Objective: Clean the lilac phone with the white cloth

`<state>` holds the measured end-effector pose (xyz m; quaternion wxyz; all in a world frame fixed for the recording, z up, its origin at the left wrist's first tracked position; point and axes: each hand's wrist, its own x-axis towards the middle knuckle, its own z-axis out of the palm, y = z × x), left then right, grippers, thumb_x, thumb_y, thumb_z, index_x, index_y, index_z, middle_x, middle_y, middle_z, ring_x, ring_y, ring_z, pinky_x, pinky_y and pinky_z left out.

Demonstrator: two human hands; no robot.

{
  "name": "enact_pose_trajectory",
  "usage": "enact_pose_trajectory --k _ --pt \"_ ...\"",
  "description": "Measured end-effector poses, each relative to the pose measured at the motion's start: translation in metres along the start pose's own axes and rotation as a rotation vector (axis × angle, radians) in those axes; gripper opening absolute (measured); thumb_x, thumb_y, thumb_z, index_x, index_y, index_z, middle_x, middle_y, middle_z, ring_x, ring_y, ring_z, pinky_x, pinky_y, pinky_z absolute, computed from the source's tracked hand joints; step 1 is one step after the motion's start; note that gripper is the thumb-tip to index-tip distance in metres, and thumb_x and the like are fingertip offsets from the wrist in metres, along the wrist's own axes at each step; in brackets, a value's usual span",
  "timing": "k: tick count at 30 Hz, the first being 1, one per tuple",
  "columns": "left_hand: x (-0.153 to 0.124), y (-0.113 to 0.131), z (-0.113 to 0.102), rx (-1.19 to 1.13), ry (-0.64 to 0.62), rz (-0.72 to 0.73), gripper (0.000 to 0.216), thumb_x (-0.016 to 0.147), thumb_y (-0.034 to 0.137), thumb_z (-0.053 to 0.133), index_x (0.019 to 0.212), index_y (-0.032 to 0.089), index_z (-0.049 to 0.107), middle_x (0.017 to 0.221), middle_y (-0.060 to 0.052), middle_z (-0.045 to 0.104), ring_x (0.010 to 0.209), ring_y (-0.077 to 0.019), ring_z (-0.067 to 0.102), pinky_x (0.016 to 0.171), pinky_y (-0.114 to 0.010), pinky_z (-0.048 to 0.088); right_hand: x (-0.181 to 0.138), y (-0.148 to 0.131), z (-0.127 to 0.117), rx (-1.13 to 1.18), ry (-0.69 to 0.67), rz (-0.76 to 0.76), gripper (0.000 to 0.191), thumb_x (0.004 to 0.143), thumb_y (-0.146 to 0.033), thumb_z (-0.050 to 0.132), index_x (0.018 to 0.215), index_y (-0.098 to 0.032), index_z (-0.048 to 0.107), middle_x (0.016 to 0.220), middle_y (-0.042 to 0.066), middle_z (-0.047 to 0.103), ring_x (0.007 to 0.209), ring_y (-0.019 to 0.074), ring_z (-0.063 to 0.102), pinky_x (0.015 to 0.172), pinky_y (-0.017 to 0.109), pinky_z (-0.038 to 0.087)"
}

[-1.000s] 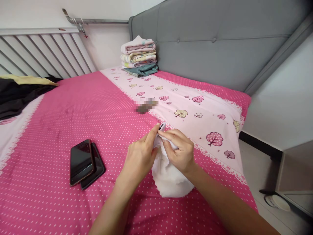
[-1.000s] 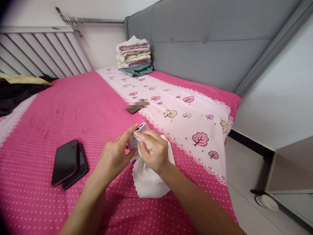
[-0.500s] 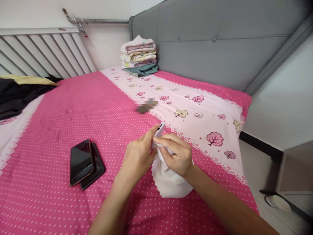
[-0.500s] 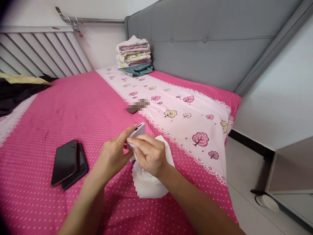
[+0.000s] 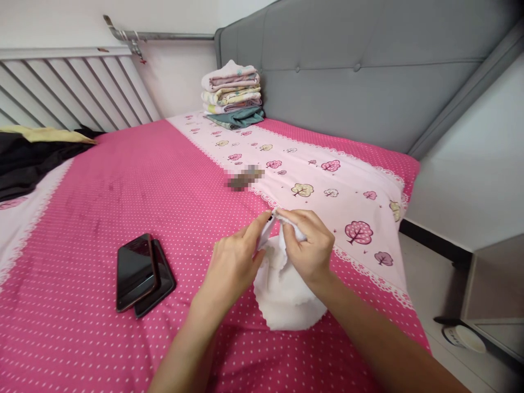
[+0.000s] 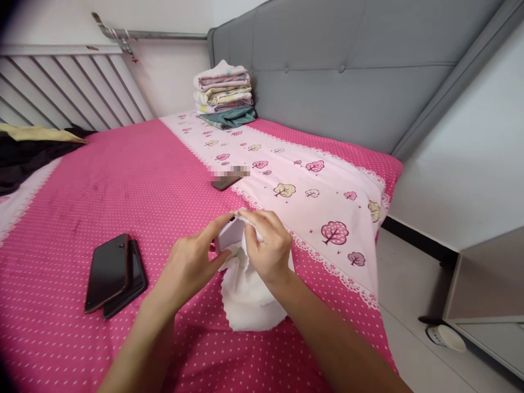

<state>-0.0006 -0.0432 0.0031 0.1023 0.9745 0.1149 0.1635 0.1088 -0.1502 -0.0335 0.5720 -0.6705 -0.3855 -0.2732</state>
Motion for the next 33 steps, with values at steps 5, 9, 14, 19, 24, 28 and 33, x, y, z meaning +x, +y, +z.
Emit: enact_pose_trajectory --k 5,9,14,19,24,28,33 --pt "0.000 0.003 -0.002 -0.021 0.001 0.010 0.065 0.083 0.020 0.062 0.138 0.032 0.031 0.096 0.000 0.069 0.070 -0.0192 0.067 0.058 -0.028 0.047 0.005 0.010 -0.001 -0.025 0.034 0.101 0.028 0.085 -0.012 0.050 0.102 -0.024 0.070 0.093 0.004 0.071 0.089 0.0171 0.066 0.082 0.034 0.054" --pt "0.001 0.002 -0.004 -0.001 0.020 0.010 0.068 0.081 0.017 0.062 0.139 0.032 0.031 0.098 0.000 0.068 0.069 -0.0176 0.066 0.058 -0.027 0.047 0.002 0.011 0.001 0.009 -0.016 0.111 0.028 0.086 -0.014 0.052 0.107 -0.023 0.068 0.097 0.005 0.071 0.090 0.0167 0.066 0.083 0.031 0.053" --pt "0.003 -0.004 -0.004 -0.021 0.008 -0.025 0.068 0.079 0.013 0.063 0.139 0.029 0.035 0.102 -0.003 0.068 0.071 -0.0191 0.067 0.062 -0.029 0.050 -0.006 0.007 0.006 0.034 -0.136 0.120 0.029 0.089 -0.019 0.051 0.113 -0.021 0.066 0.102 0.006 0.070 0.094 0.0170 0.066 0.085 0.031 0.052" --pt "0.003 -0.010 -0.006 -0.067 0.026 -0.039 0.069 0.078 0.015 0.063 0.140 0.030 0.033 0.103 -0.004 0.069 0.076 -0.0213 0.068 0.064 -0.030 0.052 -0.014 0.008 0.011 -0.019 -0.260 0.175 0.033 0.088 -0.021 0.049 0.118 -0.022 0.064 0.109 0.006 0.069 0.098 0.0176 0.065 0.087 0.030 0.052" --pt "0.004 -0.014 -0.008 -0.093 0.004 -0.082 0.070 0.077 0.014 0.061 0.140 0.026 0.034 0.094 -0.005 0.070 0.076 -0.0235 0.068 0.066 -0.033 0.053 -0.021 0.010 0.015 -0.121 -0.387 0.209 0.034 0.087 -0.021 0.051 0.119 -0.023 0.062 0.111 0.004 0.069 0.097 0.0194 0.065 0.086 0.033 0.052" --pt "0.005 -0.019 -0.009 -0.126 0.005 -0.080 0.071 0.075 0.014 0.061 0.140 0.025 0.033 0.098 -0.006 0.070 0.077 -0.0226 0.068 0.067 -0.032 0.053 -0.022 0.010 0.015 -0.225 -0.491 0.221 0.035 0.086 -0.021 0.053 0.119 -0.025 0.063 0.104 0.004 0.071 0.090 0.0206 0.067 0.077 0.033 0.053" --pt "0.004 -0.022 -0.010 -0.104 -0.001 -0.091 0.072 0.075 0.015 0.062 0.141 0.024 0.032 0.090 -0.006 0.069 0.074 -0.0225 0.067 0.066 -0.032 0.052 -0.024 0.011 0.016 -0.329 -0.586 0.162 0.034 0.084 -0.021 0.056 0.117 -0.026 0.064 0.095 0.005 0.072 0.077 0.0198 0.067 0.061 0.030 0.052"
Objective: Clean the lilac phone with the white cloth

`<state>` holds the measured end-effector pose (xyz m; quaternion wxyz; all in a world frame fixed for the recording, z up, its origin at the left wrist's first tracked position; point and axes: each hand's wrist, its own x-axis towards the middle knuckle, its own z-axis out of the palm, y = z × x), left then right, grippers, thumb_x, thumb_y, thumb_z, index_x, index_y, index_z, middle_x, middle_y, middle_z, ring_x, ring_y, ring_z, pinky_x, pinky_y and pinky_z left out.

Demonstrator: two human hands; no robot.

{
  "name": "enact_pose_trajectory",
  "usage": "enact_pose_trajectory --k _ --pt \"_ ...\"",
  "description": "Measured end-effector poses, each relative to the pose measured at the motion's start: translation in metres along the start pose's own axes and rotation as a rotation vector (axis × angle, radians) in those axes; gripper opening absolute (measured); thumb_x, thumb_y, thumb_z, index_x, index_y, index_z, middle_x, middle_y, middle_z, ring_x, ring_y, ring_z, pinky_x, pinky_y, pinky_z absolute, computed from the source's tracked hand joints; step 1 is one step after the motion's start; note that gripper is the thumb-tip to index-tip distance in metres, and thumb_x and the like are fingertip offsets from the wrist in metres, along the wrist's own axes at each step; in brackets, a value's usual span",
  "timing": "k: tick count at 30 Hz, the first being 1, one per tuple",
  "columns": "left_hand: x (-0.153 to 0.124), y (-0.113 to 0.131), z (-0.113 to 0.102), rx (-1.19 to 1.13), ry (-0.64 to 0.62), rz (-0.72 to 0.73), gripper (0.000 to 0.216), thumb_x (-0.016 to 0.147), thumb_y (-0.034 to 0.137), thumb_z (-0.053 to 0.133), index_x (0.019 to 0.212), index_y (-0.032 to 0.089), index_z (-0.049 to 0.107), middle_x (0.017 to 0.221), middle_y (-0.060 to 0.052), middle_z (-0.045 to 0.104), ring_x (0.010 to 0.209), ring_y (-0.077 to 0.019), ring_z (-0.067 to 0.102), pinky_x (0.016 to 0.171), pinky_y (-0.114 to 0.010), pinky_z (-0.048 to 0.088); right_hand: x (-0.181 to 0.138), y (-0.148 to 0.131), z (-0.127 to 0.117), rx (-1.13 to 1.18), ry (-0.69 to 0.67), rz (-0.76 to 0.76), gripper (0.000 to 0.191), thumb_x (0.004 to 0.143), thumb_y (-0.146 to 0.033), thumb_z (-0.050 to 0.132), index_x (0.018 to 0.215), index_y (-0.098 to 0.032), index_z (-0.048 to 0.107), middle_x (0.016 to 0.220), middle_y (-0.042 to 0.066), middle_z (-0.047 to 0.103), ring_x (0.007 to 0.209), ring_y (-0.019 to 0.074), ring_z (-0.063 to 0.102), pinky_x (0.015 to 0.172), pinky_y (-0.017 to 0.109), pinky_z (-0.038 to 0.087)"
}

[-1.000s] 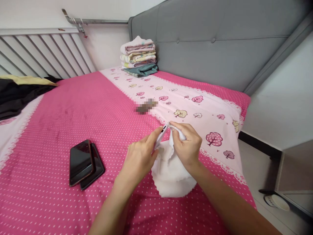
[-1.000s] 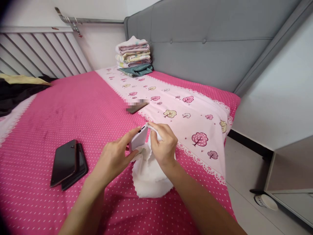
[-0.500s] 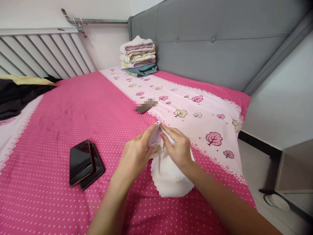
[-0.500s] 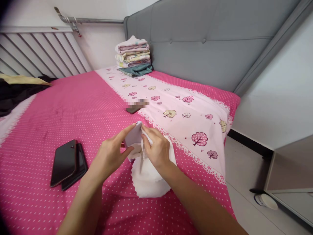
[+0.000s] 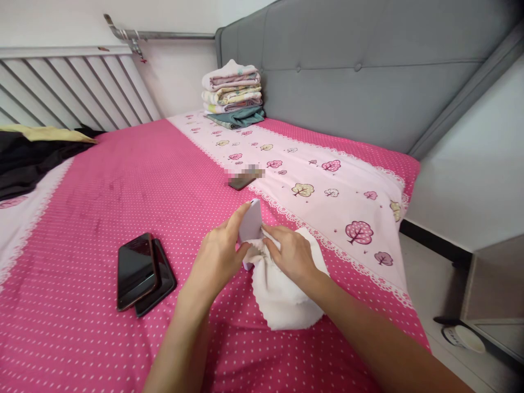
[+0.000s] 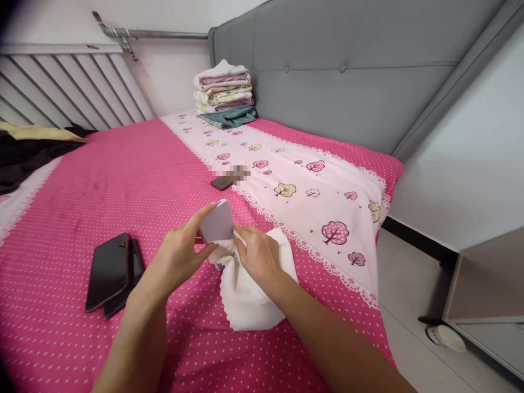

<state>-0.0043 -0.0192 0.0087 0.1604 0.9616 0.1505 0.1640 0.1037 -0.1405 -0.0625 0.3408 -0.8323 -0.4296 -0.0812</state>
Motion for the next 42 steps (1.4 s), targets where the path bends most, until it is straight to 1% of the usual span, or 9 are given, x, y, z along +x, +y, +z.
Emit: enact_pose_trajectory --k 8,10,12,15,18,22,29,36,42 --pt "-0.001 -0.003 -0.002 0.032 0.006 0.022 0.074 0.075 0.017 0.063 0.141 0.022 0.030 0.083 -0.004 0.066 0.073 -0.0226 0.065 0.064 -0.032 0.051 -0.001 -0.004 -0.001 -0.064 -0.058 -0.008 0.028 0.081 -0.019 0.061 0.107 -0.026 0.068 0.083 0.004 0.073 0.069 0.0187 0.067 0.056 0.026 0.049" --pt "-0.001 -0.002 -0.002 0.029 0.000 0.024 0.073 0.076 0.018 0.062 0.141 0.023 0.030 0.080 -0.003 0.065 0.071 -0.0217 0.065 0.064 -0.031 0.050 -0.001 -0.003 -0.001 -0.013 -0.005 0.015 0.028 0.081 -0.019 0.059 0.106 -0.026 0.069 0.086 0.003 0.074 0.071 0.0188 0.068 0.060 0.028 0.051" --pt "0.000 0.000 -0.003 0.027 -0.012 0.020 0.072 0.077 0.017 0.061 0.141 0.024 0.030 0.079 -0.002 0.065 0.070 -0.0211 0.064 0.064 -0.031 0.050 0.000 -0.002 -0.001 0.095 0.081 0.050 0.030 0.082 -0.018 0.056 0.108 -0.024 0.069 0.094 0.004 0.073 0.079 0.0200 0.069 0.069 0.031 0.054" --pt "0.000 0.001 -0.003 0.010 -0.029 0.008 0.072 0.077 0.016 0.061 0.141 0.026 0.030 0.079 -0.002 0.065 0.070 -0.0212 0.064 0.065 -0.032 0.050 0.003 -0.003 -0.005 0.281 0.245 0.054 0.032 0.084 -0.017 0.051 0.111 -0.022 0.068 0.106 0.005 0.071 0.093 0.0201 0.067 0.084 0.034 0.054" --pt "-0.001 0.001 -0.002 -0.007 -0.030 0.016 0.072 0.078 0.016 0.062 0.141 0.027 0.029 0.083 -0.002 0.066 0.073 -0.0212 0.065 0.067 -0.032 0.050 0.006 -0.005 -0.011 0.379 0.381 -0.008 0.034 0.086 -0.016 0.049 0.113 -0.024 0.067 0.105 0.005 0.071 0.095 0.0182 0.066 0.087 0.033 0.053" --pt "-0.004 0.005 -0.001 0.042 -0.037 0.048 0.071 0.079 0.016 0.061 0.142 0.025 0.028 0.088 -0.004 0.067 0.072 -0.0214 0.065 0.064 -0.032 0.049 0.008 -0.007 -0.016 0.379 0.453 -0.063 0.035 0.087 -0.015 0.047 0.115 -0.024 0.066 0.104 0.006 0.071 0.096 0.0183 0.066 0.087 0.034 0.054" --pt "-0.007 0.017 0.002 0.109 -0.070 0.071 0.069 0.083 0.018 0.060 0.142 0.026 0.025 0.104 -0.007 0.067 0.073 -0.0223 0.066 0.061 -0.030 0.048 0.009 -0.005 -0.015 0.392 0.473 -0.063 0.033 0.088 -0.015 0.048 0.115 -0.022 0.065 0.104 0.008 0.070 0.096 0.0186 0.065 0.086 0.034 0.054" --pt "-0.007 0.018 0.004 0.170 -0.059 0.088 0.067 0.085 0.020 0.057 0.143 0.026 0.025 0.096 -0.006 0.070 0.067 -0.0211 0.066 0.056 -0.027 0.046 0.006 -0.007 -0.013 0.412 0.450 -0.110 0.033 0.088 -0.016 0.048 0.115 -0.022 0.065 0.102 0.007 0.070 0.094 0.0176 0.066 0.084 0.033 0.055" --pt "-0.007 0.016 0.003 0.165 -0.045 0.089 0.073 0.080 0.016 0.059 0.143 0.025 0.023 0.108 -0.008 0.068 0.072 -0.0223 0.068 0.058 -0.028 0.047 0.003 -0.011 -0.012 0.449 0.428 -0.184 0.035 0.089 -0.014 0.047 0.117 -0.024 0.064 0.104 0.006 0.070 0.093 0.0172 0.067 0.084 0.033 0.056"
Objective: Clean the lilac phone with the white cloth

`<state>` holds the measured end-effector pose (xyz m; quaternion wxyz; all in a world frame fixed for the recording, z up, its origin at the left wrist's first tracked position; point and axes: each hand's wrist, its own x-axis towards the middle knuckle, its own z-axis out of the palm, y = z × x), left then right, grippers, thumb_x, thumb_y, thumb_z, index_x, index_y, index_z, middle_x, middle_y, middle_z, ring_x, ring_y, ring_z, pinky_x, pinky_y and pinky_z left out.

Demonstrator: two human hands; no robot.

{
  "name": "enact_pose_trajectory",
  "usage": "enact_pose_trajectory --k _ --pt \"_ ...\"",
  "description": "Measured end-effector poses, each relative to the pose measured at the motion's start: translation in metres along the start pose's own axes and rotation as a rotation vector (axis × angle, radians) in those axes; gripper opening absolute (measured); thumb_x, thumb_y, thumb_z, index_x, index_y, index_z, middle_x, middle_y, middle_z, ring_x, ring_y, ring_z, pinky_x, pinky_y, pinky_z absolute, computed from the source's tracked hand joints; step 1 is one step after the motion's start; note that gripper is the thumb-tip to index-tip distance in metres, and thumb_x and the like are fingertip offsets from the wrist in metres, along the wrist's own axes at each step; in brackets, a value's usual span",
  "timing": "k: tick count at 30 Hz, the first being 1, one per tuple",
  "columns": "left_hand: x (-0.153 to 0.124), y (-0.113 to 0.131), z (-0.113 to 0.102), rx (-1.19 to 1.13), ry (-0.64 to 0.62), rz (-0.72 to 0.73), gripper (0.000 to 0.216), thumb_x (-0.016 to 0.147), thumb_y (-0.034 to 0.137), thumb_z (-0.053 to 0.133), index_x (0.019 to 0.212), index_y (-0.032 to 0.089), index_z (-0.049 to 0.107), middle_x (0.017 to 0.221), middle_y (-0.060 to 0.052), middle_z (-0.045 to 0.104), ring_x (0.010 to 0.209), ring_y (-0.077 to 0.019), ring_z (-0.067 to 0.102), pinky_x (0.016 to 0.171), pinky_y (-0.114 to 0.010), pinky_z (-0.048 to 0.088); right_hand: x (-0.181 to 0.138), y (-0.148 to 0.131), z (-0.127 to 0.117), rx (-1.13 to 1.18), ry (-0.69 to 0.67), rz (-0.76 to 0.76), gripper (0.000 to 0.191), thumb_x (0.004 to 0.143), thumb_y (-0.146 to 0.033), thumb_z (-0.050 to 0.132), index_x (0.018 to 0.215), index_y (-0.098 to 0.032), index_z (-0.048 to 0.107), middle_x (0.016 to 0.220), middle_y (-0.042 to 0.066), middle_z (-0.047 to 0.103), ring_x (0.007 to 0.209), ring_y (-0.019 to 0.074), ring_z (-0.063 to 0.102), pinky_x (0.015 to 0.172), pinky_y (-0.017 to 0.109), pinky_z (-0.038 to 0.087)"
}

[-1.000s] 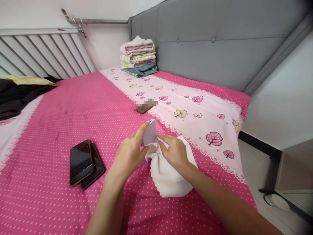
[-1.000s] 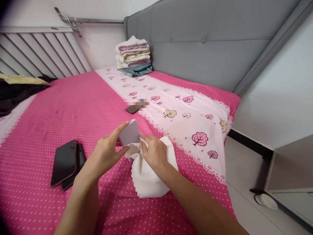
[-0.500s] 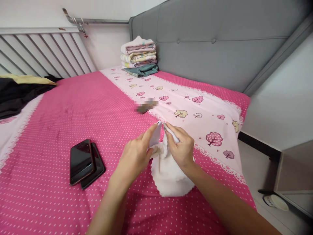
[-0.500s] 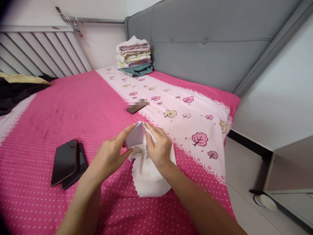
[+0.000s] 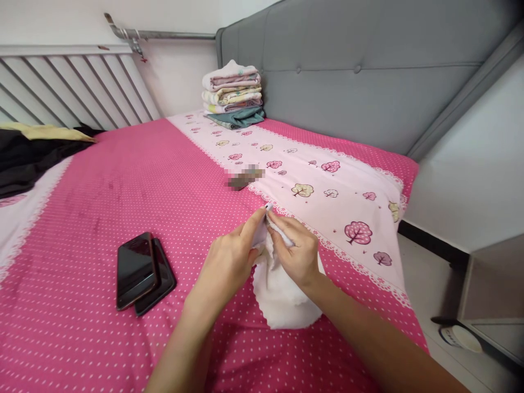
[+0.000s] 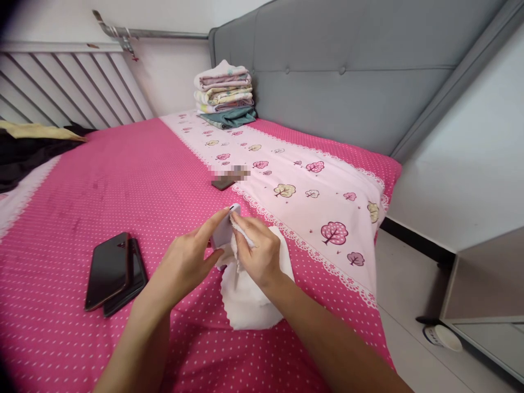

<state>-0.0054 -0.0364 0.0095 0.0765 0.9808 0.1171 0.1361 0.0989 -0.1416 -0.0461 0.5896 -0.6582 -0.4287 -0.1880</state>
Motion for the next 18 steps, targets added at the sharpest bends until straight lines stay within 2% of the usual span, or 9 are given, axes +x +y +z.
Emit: enact_pose_trajectory --k 7,12,18 --pt "0.0013 0.0001 -0.0019 0.008 -0.016 -0.018 0.074 0.077 0.011 0.058 0.143 0.023 0.025 0.105 -0.006 0.068 0.071 -0.0216 0.067 0.058 -0.028 0.047 -0.0029 -0.0035 0.0007 0.042 -0.029 -0.088 0.036 0.087 -0.011 0.049 0.118 -0.023 0.064 0.102 0.006 0.070 0.092 0.0151 0.066 0.082 0.029 0.056" --pt "0.0001 -0.0030 -0.0002 0.010 -0.007 -0.008 0.072 0.078 0.009 0.055 0.142 0.023 0.024 0.093 -0.005 0.069 0.067 -0.0210 0.066 0.055 -0.027 0.045 -0.0045 -0.0070 0.0017 0.061 -0.070 -0.139 0.036 0.086 -0.009 0.049 0.117 -0.021 0.064 0.101 0.006 0.070 0.090 0.0146 0.067 0.080 0.027 0.057" --pt "-0.0003 -0.0039 0.0002 0.005 0.007 0.004 0.072 0.078 0.008 0.054 0.142 0.023 0.024 0.089 -0.005 0.068 0.065 -0.0223 0.065 0.053 -0.028 0.042 -0.0061 -0.0091 0.0029 0.058 -0.080 -0.203 0.034 0.084 -0.007 0.050 0.112 -0.019 0.067 0.096 0.008 0.071 0.084 0.0154 0.068 0.073 0.028 0.058"
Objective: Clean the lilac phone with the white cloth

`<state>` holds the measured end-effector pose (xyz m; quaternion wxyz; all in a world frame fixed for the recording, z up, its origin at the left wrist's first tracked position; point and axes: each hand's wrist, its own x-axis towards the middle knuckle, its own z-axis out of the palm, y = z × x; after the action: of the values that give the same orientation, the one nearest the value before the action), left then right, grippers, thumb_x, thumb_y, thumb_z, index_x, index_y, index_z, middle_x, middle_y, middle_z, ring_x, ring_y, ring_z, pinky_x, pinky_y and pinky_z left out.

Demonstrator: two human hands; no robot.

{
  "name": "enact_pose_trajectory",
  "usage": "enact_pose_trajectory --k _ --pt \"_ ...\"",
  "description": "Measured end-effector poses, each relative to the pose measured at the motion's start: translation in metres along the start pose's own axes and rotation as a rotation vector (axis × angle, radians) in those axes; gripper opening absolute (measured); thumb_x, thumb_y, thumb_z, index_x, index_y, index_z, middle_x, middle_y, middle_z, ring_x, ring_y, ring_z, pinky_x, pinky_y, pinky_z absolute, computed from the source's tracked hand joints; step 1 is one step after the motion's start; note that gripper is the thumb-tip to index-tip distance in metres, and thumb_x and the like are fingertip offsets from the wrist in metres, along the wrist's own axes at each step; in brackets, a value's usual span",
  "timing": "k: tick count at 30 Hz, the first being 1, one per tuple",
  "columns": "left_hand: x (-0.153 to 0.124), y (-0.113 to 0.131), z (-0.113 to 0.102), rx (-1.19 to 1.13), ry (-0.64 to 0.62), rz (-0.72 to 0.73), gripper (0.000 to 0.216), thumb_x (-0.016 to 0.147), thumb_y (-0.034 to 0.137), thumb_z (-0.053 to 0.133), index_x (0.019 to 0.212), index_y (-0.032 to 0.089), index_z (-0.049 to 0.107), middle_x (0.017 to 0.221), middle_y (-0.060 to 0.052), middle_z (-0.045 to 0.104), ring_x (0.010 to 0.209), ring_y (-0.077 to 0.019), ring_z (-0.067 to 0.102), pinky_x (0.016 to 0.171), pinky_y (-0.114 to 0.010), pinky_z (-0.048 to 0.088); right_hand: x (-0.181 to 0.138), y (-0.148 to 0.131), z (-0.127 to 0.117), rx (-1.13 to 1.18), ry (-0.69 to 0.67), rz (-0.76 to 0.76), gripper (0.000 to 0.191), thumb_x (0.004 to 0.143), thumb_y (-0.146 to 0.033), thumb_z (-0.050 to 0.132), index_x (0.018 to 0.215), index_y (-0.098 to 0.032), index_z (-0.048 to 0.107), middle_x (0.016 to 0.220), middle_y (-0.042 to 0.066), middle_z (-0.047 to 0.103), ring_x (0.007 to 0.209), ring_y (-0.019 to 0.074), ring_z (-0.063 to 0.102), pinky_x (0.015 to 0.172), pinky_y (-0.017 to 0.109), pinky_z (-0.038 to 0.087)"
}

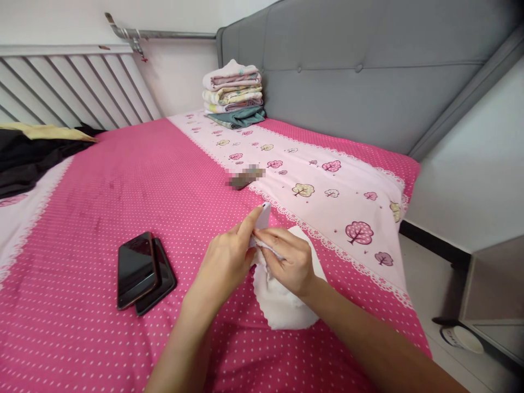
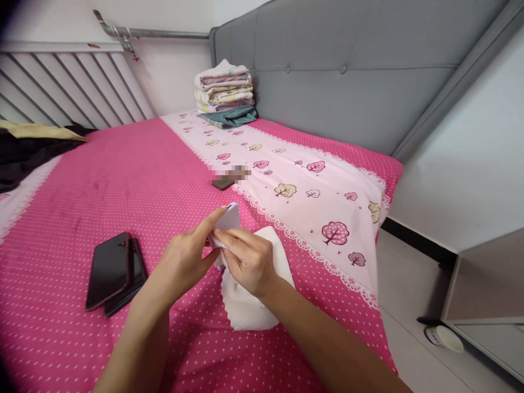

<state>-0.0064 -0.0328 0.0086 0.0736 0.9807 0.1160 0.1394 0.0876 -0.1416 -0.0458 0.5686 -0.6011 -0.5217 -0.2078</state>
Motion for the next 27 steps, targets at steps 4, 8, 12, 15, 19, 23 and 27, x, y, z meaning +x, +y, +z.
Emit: enact_pose_trajectory --k 4,8,12,15,19,23,27 --pt "-0.0007 0.0001 -0.0006 0.003 -0.009 -0.010 0.072 0.078 0.007 0.053 0.142 0.023 0.024 0.088 -0.005 0.068 0.064 -0.0224 0.065 0.053 -0.028 0.040 0.0015 -0.0012 0.0004 0.017 0.017 -0.030 0.031 0.083 -0.005 0.051 0.107 -0.016 0.069 0.092 0.009 0.071 0.081 0.0161 0.068 0.071 0.027 0.058" --pt "-0.0003 0.0000 -0.0005 -0.009 -0.014 -0.012 0.072 0.078 0.007 0.052 0.142 0.023 0.024 0.090 -0.005 0.068 0.066 -0.0222 0.065 0.054 -0.028 0.041 0.0035 -0.0028 -0.0002 0.016 0.017 -0.037 0.031 0.084 -0.007 0.052 0.107 -0.021 0.069 0.091 0.006 0.072 0.080 0.0143 0.068 0.071 0.026 0.058" --pt "0.0005 -0.0009 0.0009 -0.017 -0.005 -0.007 0.072 0.078 0.008 0.052 0.142 0.024 0.024 0.090 -0.005 0.068 0.067 -0.0216 0.065 0.055 -0.027 0.042 0.0041 -0.0025 -0.0008 0.018 0.008 -0.037 0.030 0.085 -0.007 0.052 0.104 -0.022 0.069 0.090 0.005 0.072 0.078 0.0130 0.068 0.068 0.024 0.058" --pt "0.0008 -0.0016 0.0021 -0.019 0.000 -0.001 0.071 0.078 0.009 0.052 0.142 0.024 0.024 0.088 -0.004 0.068 0.066 -0.0206 0.065 0.055 -0.026 0.041 0.0028 -0.0016 -0.0004 -0.002 -0.004 -0.034 0.030 0.084 -0.006 0.052 0.102 -0.022 0.070 0.089 0.004 0.071 0.076 0.0124 0.067 0.067 0.024 0.057" --pt "0.0007 -0.0019 0.0022 -0.002 0.003 -0.007 0.072 0.077 0.007 0.050 0.142 0.024 0.024 0.085 -0.003 0.067 0.063 -0.0194 0.063 0.053 -0.025 0.039 0.0001 -0.0011 0.0011 -0.051 -0.027 -0.019 0.028 0.083 -0.007 0.053 0.094 -0.023 0.073 0.087 0.002 0.071 0.073 0.0120 0.067 0.065 0.023 0.056" --pt "0.0000 -0.0027 0.0009 0.012 0.000 -0.007 0.076 0.074 0.004 0.049 0.142 0.024 0.023 0.085 -0.003 0.067 0.059 -0.0185 0.061 0.052 -0.026 0.038 -0.0020 -0.0008 0.0026 -0.078 -0.068 0.009 0.031 0.082 -0.006 0.050 0.090 -0.023 0.074 0.086 0.002 0.070 0.070 0.0114 0.066 0.062 0.022 0.054" --pt "-0.0001 -0.0037 -0.0010 0.007 0.010 -0.002 0.076 0.073 0.004 0.049 0.142 0.023 0.024 0.084 -0.002 0.066 0.058 -0.0185 0.060 0.052 -0.026 0.038 -0.0043 0.0000 0.0035 -0.079 -0.114 0.042 0.032 0.080 -0.006 0.048 0.088 -0.024 0.073 0.085 0.001 0.070 0.069 0.0109 0.065 0.061 0.021 0.052"
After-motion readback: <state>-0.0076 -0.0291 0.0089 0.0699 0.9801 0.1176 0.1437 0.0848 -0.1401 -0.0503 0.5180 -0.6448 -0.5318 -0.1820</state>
